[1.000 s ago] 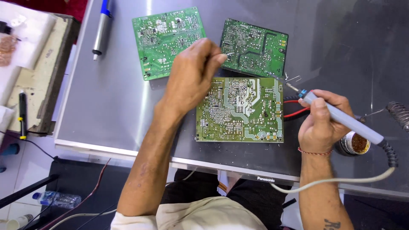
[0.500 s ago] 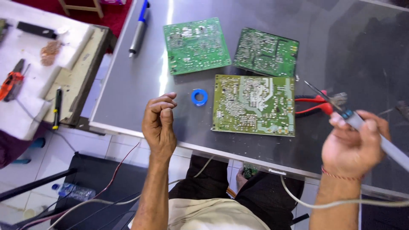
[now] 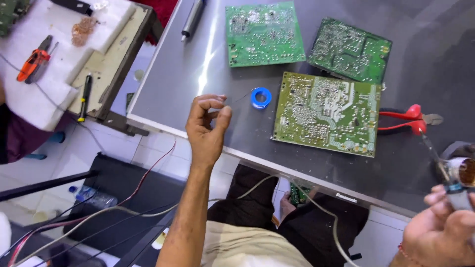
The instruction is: Soldering electronic components onto a printed circuit board using a soldering iron and solder wire.
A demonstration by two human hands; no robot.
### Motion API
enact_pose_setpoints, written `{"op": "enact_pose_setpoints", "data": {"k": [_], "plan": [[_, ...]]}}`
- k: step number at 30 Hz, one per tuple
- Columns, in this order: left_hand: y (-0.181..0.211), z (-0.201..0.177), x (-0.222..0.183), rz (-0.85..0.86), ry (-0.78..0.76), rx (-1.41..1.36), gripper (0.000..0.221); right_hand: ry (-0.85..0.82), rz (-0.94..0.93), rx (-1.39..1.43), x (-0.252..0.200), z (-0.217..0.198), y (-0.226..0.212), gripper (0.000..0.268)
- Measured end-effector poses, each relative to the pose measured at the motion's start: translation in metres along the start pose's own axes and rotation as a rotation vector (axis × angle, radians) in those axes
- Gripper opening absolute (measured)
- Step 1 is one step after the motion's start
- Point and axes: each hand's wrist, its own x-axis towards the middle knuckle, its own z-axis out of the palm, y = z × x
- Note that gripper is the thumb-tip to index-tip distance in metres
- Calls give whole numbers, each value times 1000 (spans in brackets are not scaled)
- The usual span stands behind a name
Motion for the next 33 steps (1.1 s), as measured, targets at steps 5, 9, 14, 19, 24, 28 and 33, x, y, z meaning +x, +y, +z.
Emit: {"op": "enact_pose_setpoints", "data": {"k": [5,9,14,19,24,28,33], "plan": [[0,4,-2,48,-21,119,10,61,-49,2,-9,-10,-40,30],[10,5,-3,48,-48,256,9,-66,-202,-198,-15,-38,-52,57],[10,8,-4,44,-81,276,16,88,-316,-299,-13,-60,-48,56],[10,9,-5,35,-120,297,14,187,-394,-324,-1,-81,-43,49],[11,9,-5,-11,-114,343,12,230,-355,-593,24,-79,-71,32],[10,11,-2,-34,-123,381,11,140,-374,-585,63,-83,-69,32],[2,7,0,-5,-155,435,13,-56,-152,-771,92,-69,-66,28]]}}
